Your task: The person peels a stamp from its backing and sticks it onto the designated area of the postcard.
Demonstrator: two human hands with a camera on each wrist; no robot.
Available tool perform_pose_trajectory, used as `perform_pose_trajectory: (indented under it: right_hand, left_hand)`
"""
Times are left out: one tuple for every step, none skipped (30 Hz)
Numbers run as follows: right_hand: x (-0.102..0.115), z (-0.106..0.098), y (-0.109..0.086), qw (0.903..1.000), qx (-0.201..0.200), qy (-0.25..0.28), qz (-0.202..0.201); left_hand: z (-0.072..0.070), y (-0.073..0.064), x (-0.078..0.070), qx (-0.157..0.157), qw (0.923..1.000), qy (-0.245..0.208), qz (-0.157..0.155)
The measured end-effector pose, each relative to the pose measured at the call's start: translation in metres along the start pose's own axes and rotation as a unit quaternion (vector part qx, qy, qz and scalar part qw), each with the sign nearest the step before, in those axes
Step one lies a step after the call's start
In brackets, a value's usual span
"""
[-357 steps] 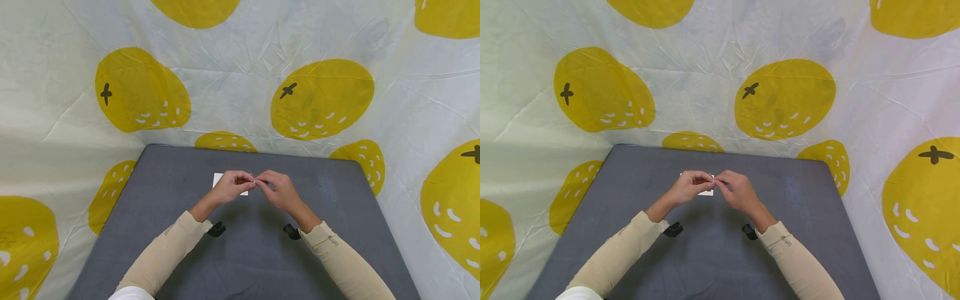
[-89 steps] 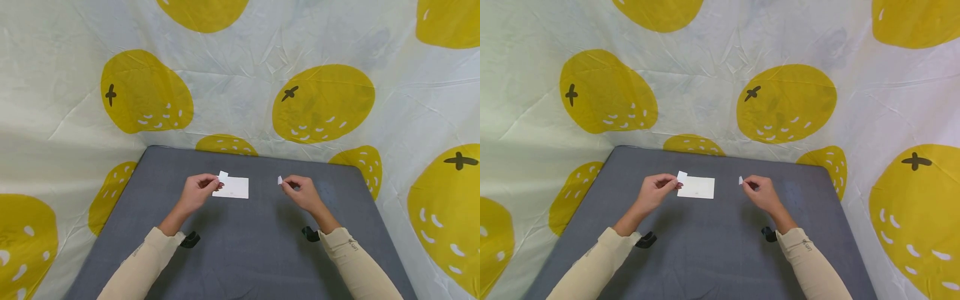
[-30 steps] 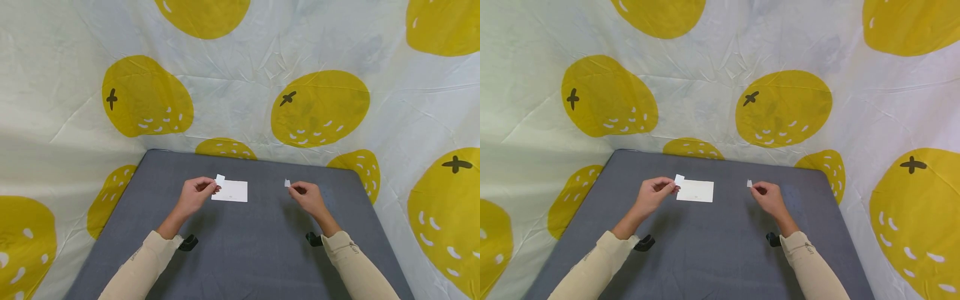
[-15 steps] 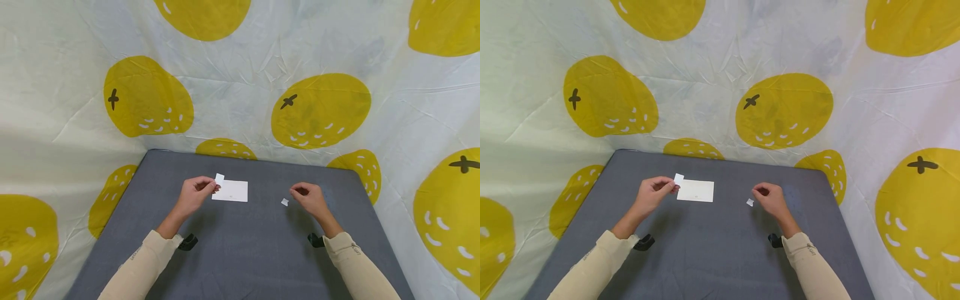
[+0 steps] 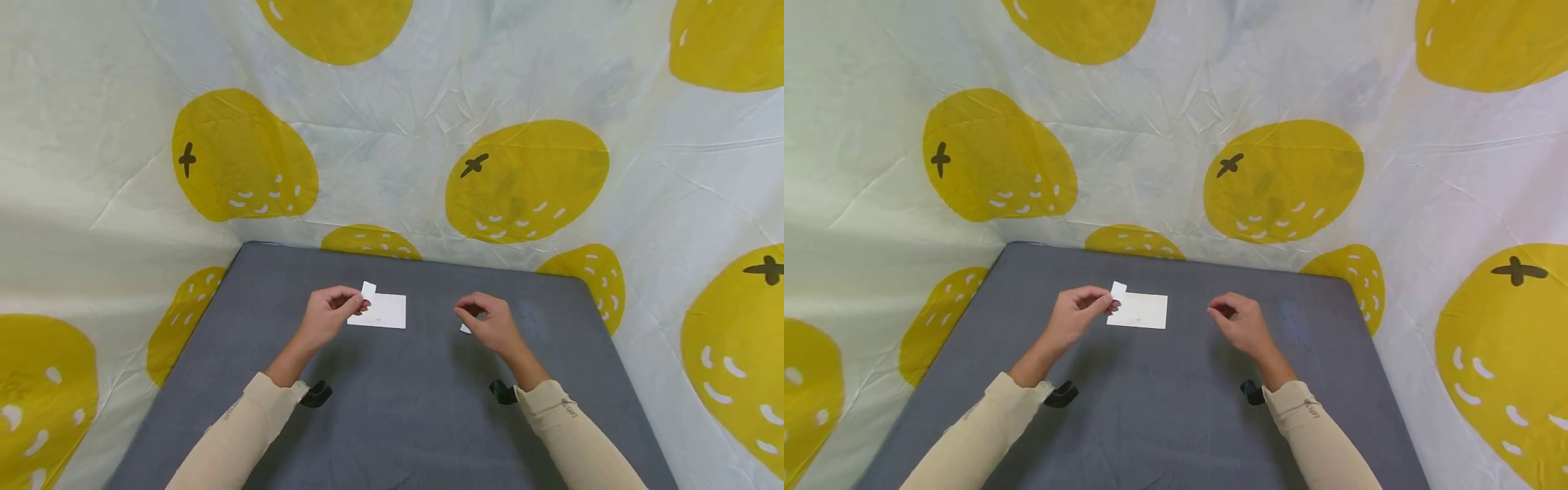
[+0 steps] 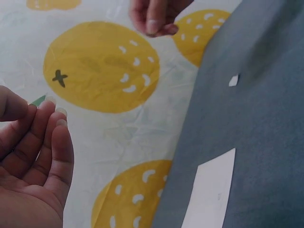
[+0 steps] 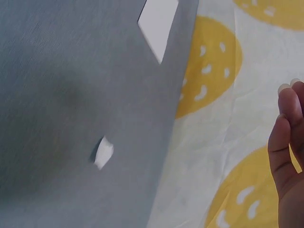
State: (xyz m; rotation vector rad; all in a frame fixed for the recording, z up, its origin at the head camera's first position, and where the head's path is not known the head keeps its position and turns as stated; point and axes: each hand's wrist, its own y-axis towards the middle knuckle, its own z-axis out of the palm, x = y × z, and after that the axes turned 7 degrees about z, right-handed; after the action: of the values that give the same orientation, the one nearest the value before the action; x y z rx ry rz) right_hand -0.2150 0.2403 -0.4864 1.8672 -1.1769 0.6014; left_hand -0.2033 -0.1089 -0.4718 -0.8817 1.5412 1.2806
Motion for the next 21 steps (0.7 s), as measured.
perform_pose_trajectory:
  right_hand:
    - [0.002, 0.003, 0.002, 0.9998, -0.001, 0.005, -0.021]
    - [-0.001, 0.007, 0.004, 0.9992, -0.003, 0.011, -0.039]
    - [0.002, 0.009, 0.005, 0.9985, 0.0, 0.018, -0.052]
    - [0.004, 0.012, 0.007, 0.9978, 0.002, 0.024, -0.062]
    - [0.007, 0.015, 0.009, 0.9972, 0.004, 0.03, -0.069]
    - [0.011, 0.017, 0.011, 0.9964, 0.003, 0.035, -0.077]
    - [0.014, 0.021, 0.012, 0.9955, 0.001, 0.04, -0.086]
    - [0.017, 0.024, 0.013, 0.9945, -0.002, 0.043, -0.095]
    - [0.021, 0.028, 0.013, 0.9934, -0.005, 0.046, -0.105]
    - [0.025, 0.032, 0.014, 0.9922, -0.008, 0.049, -0.114]
    - [0.028, 0.035, 0.014, 0.9912, -0.011, 0.052, -0.121]
    - [0.032, 0.039, 0.015, 0.9901, -0.014, 0.053, -0.129]
    - [0.036, 0.042, 0.015, 0.9892, -0.018, 0.053, -0.135]
    - [0.039, 0.045, 0.016, 0.9888, -0.021, 0.052, -0.139]
    - [0.043, 0.049, 0.016, 0.9882, -0.024, 0.051, -0.142]
    - [0.046, 0.051, 0.016, 0.9881, -0.027, 0.047, -0.144]
    - [0.049, 0.054, 0.016, 0.9877, -0.03, 0.044, -0.147]
    - [0.051, 0.057, 0.016, 0.9871, -0.033, 0.042, -0.151]
    - [0.052, 0.059, 0.016, 0.9864, -0.036, 0.04, -0.155]
    - [0.054, 0.061, 0.016, 0.9858, -0.037, 0.037, -0.159]
    - [0.056, 0.063, 0.016, 0.9855, -0.037, 0.034, -0.162]
  left_hand:
    - [0.002, 0.001, 0.0, 0.001, 1.0, -0.002, 0.002]
    - [0.004, 0.001, 0.0, 0.001, 1.0, -0.005, 0.002]
    - [0.006, 0.002, 0.0, 0.001, 1.0, -0.006, 0.003]
    - [0.008, 0.003, 0.0, 0.0, 1.0, -0.008, 0.002]
    - [0.01, 0.003, 0.0, -0.002, 0.9999, -0.011, 0.001]
    - [0.012, 0.004, 0.0, -0.002, 0.9999, -0.014, 0.002]
    - [0.013, 0.004, 0.0, -0.002, 0.9998, -0.018, 0.001]
    - [0.015, 0.004, 0.0, -0.002, 0.9997, -0.024, 0.002]
    - [0.017, 0.005, 0.001, -0.001, 0.9996, -0.029, 0.003]
    - [0.019, 0.005, 0.001, 0.0, 0.9994, -0.034, 0.001]
    - [0.021, 0.005, 0.001, 0.001, 0.9993, -0.038, 0.0]
    - [0.022, 0.005, 0.002, 0.002, 0.9991, -0.042, -0.002]
    - [0.024, 0.005, 0.002, 0.004, 0.9989, -0.047, -0.005]
    - [0.026, 0.005, 0.003, 0.004, 0.9986, -0.051, -0.007]
    - [0.028, 0.005, 0.002, 0.004, 0.9984, -0.056, -0.011]
    - [0.03, 0.005, 0.002, 0.004, 0.998, -0.061, -0.015]
    - [0.032, 0.005, 0.002, 0.005, 0.9976, -0.067, -0.017]
    - [0.034, 0.005, 0.002, 0.007, 0.9971, -0.073, -0.02]
    - [0.035, 0.005, 0.001, 0.008, 0.9968, -0.076, -0.021]
    - [0.037, 0.004, 0.001, 0.009, 0.9965, -0.08, -0.023]
    - [0.038, 0.004, 0.001, 0.011, 0.9962, -0.083, -0.025]
